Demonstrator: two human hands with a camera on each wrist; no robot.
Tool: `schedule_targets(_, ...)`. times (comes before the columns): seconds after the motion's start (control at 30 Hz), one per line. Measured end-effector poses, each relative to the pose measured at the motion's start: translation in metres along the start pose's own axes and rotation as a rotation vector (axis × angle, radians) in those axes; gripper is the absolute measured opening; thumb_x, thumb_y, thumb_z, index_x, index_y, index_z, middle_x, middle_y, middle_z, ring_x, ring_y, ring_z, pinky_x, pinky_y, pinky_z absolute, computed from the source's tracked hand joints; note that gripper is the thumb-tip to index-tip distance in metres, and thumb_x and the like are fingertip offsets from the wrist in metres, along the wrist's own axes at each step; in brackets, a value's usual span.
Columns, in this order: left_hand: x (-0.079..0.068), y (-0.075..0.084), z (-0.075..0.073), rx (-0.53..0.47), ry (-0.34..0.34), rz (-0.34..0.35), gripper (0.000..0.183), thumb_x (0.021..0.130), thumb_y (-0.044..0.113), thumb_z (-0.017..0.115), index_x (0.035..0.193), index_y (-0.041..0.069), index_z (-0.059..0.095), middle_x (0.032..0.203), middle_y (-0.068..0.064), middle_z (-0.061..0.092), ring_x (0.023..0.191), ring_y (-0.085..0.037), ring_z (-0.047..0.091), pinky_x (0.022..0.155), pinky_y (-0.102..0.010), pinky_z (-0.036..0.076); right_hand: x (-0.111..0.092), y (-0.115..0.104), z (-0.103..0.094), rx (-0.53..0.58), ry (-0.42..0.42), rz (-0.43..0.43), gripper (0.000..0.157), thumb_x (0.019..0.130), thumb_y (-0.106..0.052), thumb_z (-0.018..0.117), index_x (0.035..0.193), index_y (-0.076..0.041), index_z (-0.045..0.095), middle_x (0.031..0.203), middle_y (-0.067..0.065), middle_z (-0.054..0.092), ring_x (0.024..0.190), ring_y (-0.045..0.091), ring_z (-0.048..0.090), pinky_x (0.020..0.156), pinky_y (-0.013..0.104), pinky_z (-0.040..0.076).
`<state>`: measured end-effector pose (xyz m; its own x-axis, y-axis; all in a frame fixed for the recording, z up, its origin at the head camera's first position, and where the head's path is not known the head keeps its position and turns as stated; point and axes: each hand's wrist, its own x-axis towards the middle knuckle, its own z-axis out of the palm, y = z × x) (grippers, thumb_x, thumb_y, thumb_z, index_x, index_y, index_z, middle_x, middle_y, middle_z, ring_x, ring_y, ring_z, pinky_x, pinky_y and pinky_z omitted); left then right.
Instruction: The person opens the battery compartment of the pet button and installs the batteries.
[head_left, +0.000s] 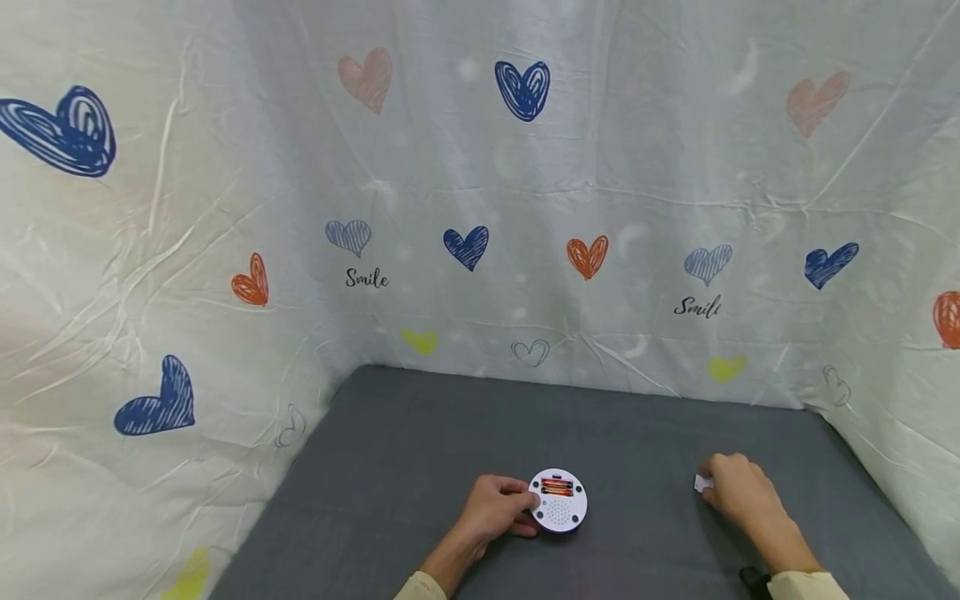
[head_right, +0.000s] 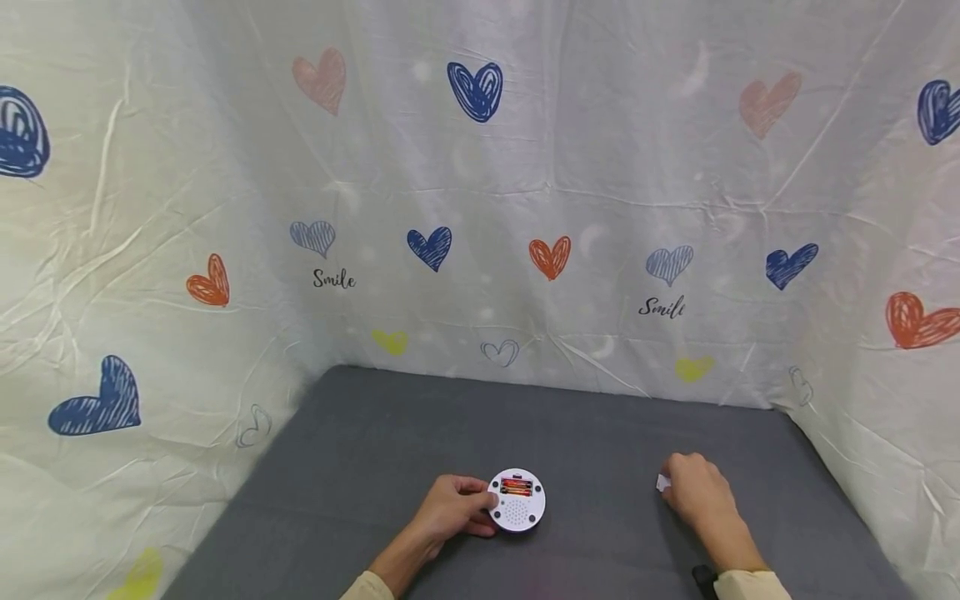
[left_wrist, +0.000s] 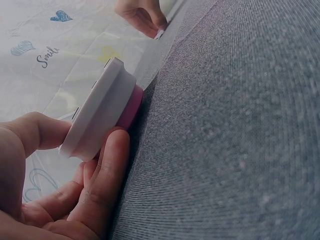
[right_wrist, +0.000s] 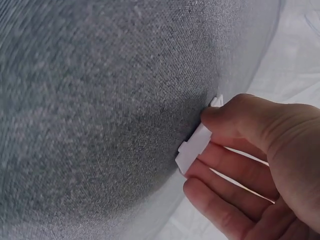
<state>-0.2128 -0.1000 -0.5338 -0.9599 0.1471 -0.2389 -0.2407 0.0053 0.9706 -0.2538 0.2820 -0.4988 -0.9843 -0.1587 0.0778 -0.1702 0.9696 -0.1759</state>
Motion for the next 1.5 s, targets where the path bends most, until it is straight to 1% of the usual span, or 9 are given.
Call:
schedule_targets(0.27, 0.002, -0.004, 0.001, 0.01, 0.008, -0.018, 0.031, 0.082, 0.005, 0.074, 0.109, -0.008, 0.066, 0.089, -0.014, 0.073, 0.068, -0.026, 0.074, 0.06, -0.038, 0.065, -0.003, -0.002, 0.004, 0.015, 0.016, -0.013, 0.015, 0.075, -0.01, 0.079, 0.09, -0.01, 0.075, 0.09, 0.014, 0.073, 0.079, 0.035, 0.069, 0.063, 0.056, 0.056)
schedule_targets(0.43, 0.003, -0.004, 0.001, 0.008, 0.009, -0.015, 0.03, 0.083, 0.005, 0.074, 0.108, -0.008, 0.066, 0.088, -0.014, 0.073, 0.068, -0.025, 0.074, 0.06, -0.038, 0.065, 0.001, -0.007, 0.003, 0.021, 0.033, -0.05, 0.008, 0.076, -0.011, 0.078, 0.082, -0.016, 0.075, 0.08, 0.005, 0.071, 0.069, 0.025, 0.065, 0.054, 0.047, 0.051)
schedule_targets(0.53, 0.004, -0.004, 0.0, 0.006, 0.01, -0.013, 0.03, 0.083, 0.005, 0.074, 0.109, -0.008, 0.066, 0.088, -0.014, 0.073, 0.067, -0.025, 0.074, 0.059, -0.037, 0.065, 0.005, -0.014, -0.001, 0.016, 0.063, -0.098, 0.009, 0.077, -0.012, 0.079, 0.078, -0.018, 0.073, 0.076, 0.0, 0.069, 0.065, 0.019, 0.061, 0.052, 0.042, 0.048)
schedule_targets(0.6, 0.004, -0.003, 0.0, 0.004, 0.01, -0.012, 0.031, 0.083, 0.005, 0.074, 0.109, -0.009, 0.066, 0.088, -0.014, 0.073, 0.067, -0.025, 0.074, 0.059, -0.038, 0.065, 0.007, -0.02, -0.005, 0.013, 0.075, -0.124, 0.012, 0.077, -0.012, 0.079, 0.076, -0.02, 0.07, 0.072, -0.002, 0.066, 0.063, 0.017, 0.058, 0.051, 0.041, 0.045)
schedule_targets(0.7, 0.003, -0.003, 0.0, -0.001, 0.006, -0.012, 0.032, 0.083, 0.005, 0.074, 0.11, -0.009, 0.066, 0.088, -0.014, 0.073, 0.067, -0.026, 0.074, 0.06, -0.038, 0.065, 0.01, -0.03, -0.01, 0.018, 0.083, -0.155, 0.01, 0.078, -0.012, 0.079, 0.079, -0.019, 0.073, 0.077, -0.002, 0.069, 0.066, 0.017, 0.061, 0.053, 0.041, 0.048)
schedule_targets(0.83, 0.003, -0.002, 0.0, -0.005, 0.001, -0.007, 0.03, 0.083, 0.005, 0.073, 0.109, -0.009, 0.066, 0.088, -0.014, 0.073, 0.068, -0.026, 0.074, 0.06, -0.038, 0.065, 0.014, -0.044, -0.014, 0.022, 0.098, -0.194, 0.009, 0.078, -0.01, 0.077, 0.08, -0.018, 0.073, 0.076, -0.004, 0.069, 0.065, 0.014, 0.06, 0.054, 0.038, 0.049)
schedule_targets(0.97, 0.002, -0.002, 0.0, -0.002, 0.003, -0.004, 0.029, 0.082, 0.005, 0.073, 0.107, -0.008, 0.067, 0.088, -0.014, 0.073, 0.067, -0.025, 0.074, 0.06, -0.038, 0.065, 0.018, -0.057, -0.016, 0.014, 0.136, -0.237, 0.011, 0.076, -0.01, 0.077, 0.076, -0.019, 0.072, 0.072, -0.007, 0.066, 0.062, 0.01, 0.055, 0.053, 0.034, 0.046)
schedule_targets(1.23, 0.001, -0.001, 0.0, 0.0, 0.003, -0.008, 0.029, 0.082, 0.004, 0.073, 0.107, -0.008, 0.066, 0.087, -0.014, 0.073, 0.067, -0.025, 0.074, 0.059, -0.037, 0.065, 0.022, -0.087, -0.018, 0.057, 0.166, -0.308, 0.013, 0.074, -0.009, 0.076, 0.076, -0.021, 0.071, 0.07, -0.01, 0.064, 0.06, 0.008, 0.049, 0.054, 0.03, 0.043)
schedule_targets(1.5, 0.001, -0.001, 0.0, 0.0, 0.003, -0.002, 0.032, 0.082, 0.005, 0.073, 0.11, -0.009, 0.066, 0.088, -0.014, 0.073, 0.068, -0.025, 0.074, 0.06, -0.037, 0.065, 0.025, -0.112, -0.018, 0.069, 0.201, -0.381, 0.012, 0.073, -0.011, 0.077, 0.077, -0.021, 0.071, 0.071, -0.012, 0.063, 0.061, 0.006, 0.05, 0.053, 0.029, 0.042)
